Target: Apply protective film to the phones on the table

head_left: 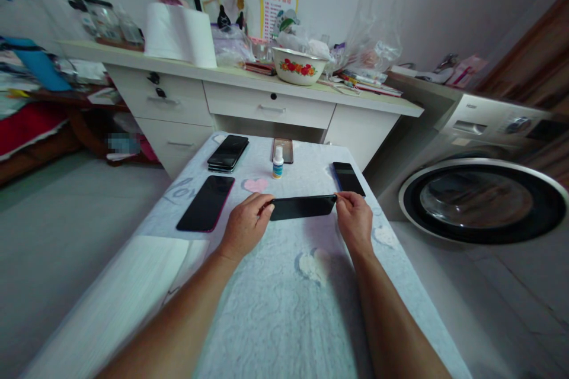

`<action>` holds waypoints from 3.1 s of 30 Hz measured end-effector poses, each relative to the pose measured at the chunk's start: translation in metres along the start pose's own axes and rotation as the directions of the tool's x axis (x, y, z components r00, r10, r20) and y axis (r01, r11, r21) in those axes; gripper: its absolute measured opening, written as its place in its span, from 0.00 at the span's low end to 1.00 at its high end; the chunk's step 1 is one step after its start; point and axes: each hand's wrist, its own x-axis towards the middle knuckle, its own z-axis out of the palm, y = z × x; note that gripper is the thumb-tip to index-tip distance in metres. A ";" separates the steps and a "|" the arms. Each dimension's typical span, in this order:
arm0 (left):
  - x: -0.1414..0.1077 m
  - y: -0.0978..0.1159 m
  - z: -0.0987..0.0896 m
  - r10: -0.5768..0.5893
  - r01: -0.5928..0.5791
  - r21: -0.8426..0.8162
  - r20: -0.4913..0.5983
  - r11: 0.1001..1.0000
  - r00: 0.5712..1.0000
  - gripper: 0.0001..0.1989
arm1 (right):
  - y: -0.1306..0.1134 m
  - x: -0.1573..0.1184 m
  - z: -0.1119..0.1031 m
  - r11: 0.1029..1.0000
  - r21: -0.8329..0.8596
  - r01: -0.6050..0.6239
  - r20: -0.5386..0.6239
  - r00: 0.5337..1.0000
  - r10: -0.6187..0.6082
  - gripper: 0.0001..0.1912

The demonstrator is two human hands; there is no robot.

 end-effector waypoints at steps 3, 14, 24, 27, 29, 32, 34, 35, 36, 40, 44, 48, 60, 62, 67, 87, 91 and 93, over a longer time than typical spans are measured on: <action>0.000 0.001 0.000 0.002 -0.002 0.003 -0.001 1.000 1.000 0.10 | 0.002 0.000 0.001 0.999 -0.036 -0.008 0.026 1.000 0.009 0.13; -0.001 -0.001 0.001 0.005 -0.005 0.009 -0.007 1.000 1.000 0.10 | 0.004 0.000 0.002 0.983 -0.180 -0.019 0.123 0.991 0.042 0.16; 0.000 0.001 0.000 -0.005 0.005 0.006 -0.010 1.000 1.000 0.11 | 0.002 -0.001 0.001 0.974 -0.226 0.005 0.186 0.982 0.039 0.14; -0.001 0.000 0.001 -0.005 0.005 0.006 -0.010 1.000 1.000 0.11 | 0.003 0.000 0.002 0.970 -0.243 0.008 0.202 0.978 0.042 0.13; -0.001 -0.001 0.001 -0.006 0.006 0.007 -0.012 1.000 1.000 0.11 | 0.003 0.000 0.001 0.965 -0.260 0.011 0.222 0.974 0.048 0.13; -0.001 -0.001 0.001 -0.008 0.008 0.006 -0.011 1.000 1.000 0.11 | 0.002 0.000 0.001 0.953 -0.302 0.016 0.257 0.964 0.065 0.13; -0.001 -0.001 0.001 -0.008 0.008 0.007 -0.008 1.000 1.000 0.11 | 0.002 0.000 0.000 0.948 -0.319 0.015 0.272 0.959 0.076 0.13; -0.001 -0.001 0.001 -0.008 0.008 0.009 -0.005 1.000 1.000 0.11 | 0.001 0.000 -0.001 0.947 -0.320 0.014 0.275 0.958 0.079 0.13; 0.000 -0.001 0.000 -0.008 0.008 0.012 -0.004 1.000 1.000 0.11 | 0.001 0.000 -0.001 0.948 -0.318 0.011 0.272 0.959 0.080 0.13; 0.000 -0.001 0.000 -0.007 0.007 0.021 -0.005 1.000 1.000 0.11 | 0.000 0.000 -0.001 0.965 -0.261 -0.015 0.212 0.974 0.073 0.13; -0.001 -0.001 0.000 -0.003 0.003 0.007 -0.008 1.000 1.000 0.11 | -0.002 0.000 -0.001 0.985 -0.169 -0.033 0.092 0.995 0.049 0.14; -0.001 -0.001 -0.001 -0.009 0.009 0.014 -0.005 1.000 1.000 0.11 | -0.004 -0.002 -0.001 0.998 -0.062 0.002 0.020 1.000 -0.001 0.14; -0.001 -0.001 0.001 -0.008 0.008 0.024 -0.010 1.000 1.000 0.11 | 0.001 0.000 0.001 0.995 -0.102 -0.020 0.067 0.997 0.027 0.14; -0.001 -0.001 0.001 -0.010 0.011 0.024 -0.008 1.000 1.000 0.11 | 0.002 0.000 0.002 0.992 -0.126 -0.019 0.078 0.996 0.030 0.14; -0.001 0.000 0.000 -0.008 0.009 0.024 -0.006 1.000 1.000 0.11 | 0.005 -0.001 0.003 0.986 -0.165 -0.012 0.081 0.996 0.026 0.15; 0.000 -0.001 0.001 -0.039 0.040 0.015 -0.005 0.999 0.999 0.12 | 0.005 -0.001 0.004 0.979 -0.206 -0.002 0.115 0.993 0.026 0.15; 0.001 -0.001 0.002 -0.040 0.040 0.028 -0.006 0.999 0.999 0.12 | 0.004 -0.001 0.004 0.977 -0.215 -0.002 0.128 0.991 0.030 0.15; 0.001 0.000 0.002 -0.048 0.048 0.035 -0.009 0.998 0.999 0.13 | 0.003 -0.001 0.004 0.977 -0.211 -0.007 0.133 0.991 0.036 0.14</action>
